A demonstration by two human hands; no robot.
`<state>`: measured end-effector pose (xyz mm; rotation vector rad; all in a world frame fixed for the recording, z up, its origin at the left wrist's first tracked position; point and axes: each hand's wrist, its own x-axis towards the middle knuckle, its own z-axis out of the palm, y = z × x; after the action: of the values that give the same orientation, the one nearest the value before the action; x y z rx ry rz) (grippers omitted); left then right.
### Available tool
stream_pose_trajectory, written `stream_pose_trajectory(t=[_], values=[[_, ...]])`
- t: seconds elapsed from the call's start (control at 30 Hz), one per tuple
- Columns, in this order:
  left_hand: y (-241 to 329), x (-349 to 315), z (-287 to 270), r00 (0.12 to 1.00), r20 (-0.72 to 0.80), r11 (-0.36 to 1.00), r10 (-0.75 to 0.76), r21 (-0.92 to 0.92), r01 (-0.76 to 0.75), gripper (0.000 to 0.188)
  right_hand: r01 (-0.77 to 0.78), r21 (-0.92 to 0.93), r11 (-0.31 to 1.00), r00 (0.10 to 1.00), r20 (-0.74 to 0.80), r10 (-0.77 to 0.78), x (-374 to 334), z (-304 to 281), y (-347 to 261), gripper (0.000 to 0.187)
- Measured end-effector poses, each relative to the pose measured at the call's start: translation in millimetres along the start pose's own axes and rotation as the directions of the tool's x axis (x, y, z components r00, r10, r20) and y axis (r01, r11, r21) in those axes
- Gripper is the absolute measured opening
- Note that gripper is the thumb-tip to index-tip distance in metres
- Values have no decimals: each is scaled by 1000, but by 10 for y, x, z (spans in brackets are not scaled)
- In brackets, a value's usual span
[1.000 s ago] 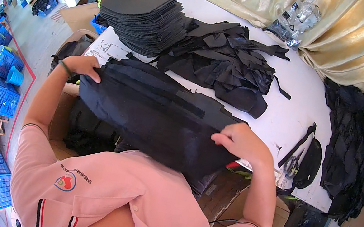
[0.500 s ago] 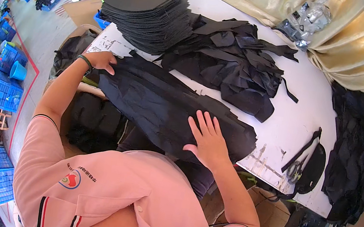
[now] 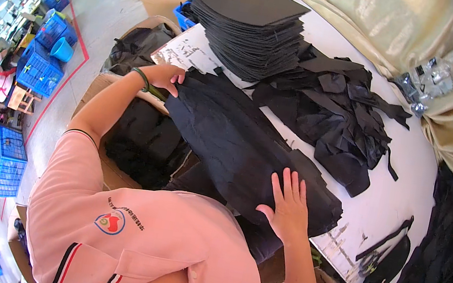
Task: Checking and folding pieces of black fabric material for bag production.
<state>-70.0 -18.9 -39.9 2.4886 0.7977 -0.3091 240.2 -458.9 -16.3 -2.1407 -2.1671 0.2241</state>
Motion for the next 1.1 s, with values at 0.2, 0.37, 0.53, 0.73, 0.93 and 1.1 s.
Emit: stream_pose_trajectory(t=[0.2,0.37,0.53,0.73,0.93,1.1], values=[[-213,-102,58,998,-18,997,-58,-42,57,33,-18,10,1000,1000,14,17,27,-9,-10,88],[521,-299,-590,1000,-24,883,16,-468,-25,15,107,168,980,988,-131,-85,214,-339,63,81],[2059,-337,-631,810,-179,739,559,-335,-584,17,214,966,145,966,-231,115,1072,-701,-535,63],[2081,114,-972,550,-613,705,567,16,-709,36,245,965,94,950,-258,175,1321,-519,-417,25],[1179,700,-1377,716,-607,938,346,215,-271,61,140,980,140,945,-174,276,1266,-489,-363,13],[1299,674,-1463,808,-491,939,325,267,-215,58,153,983,97,952,-173,252,1207,-460,-336,12]])
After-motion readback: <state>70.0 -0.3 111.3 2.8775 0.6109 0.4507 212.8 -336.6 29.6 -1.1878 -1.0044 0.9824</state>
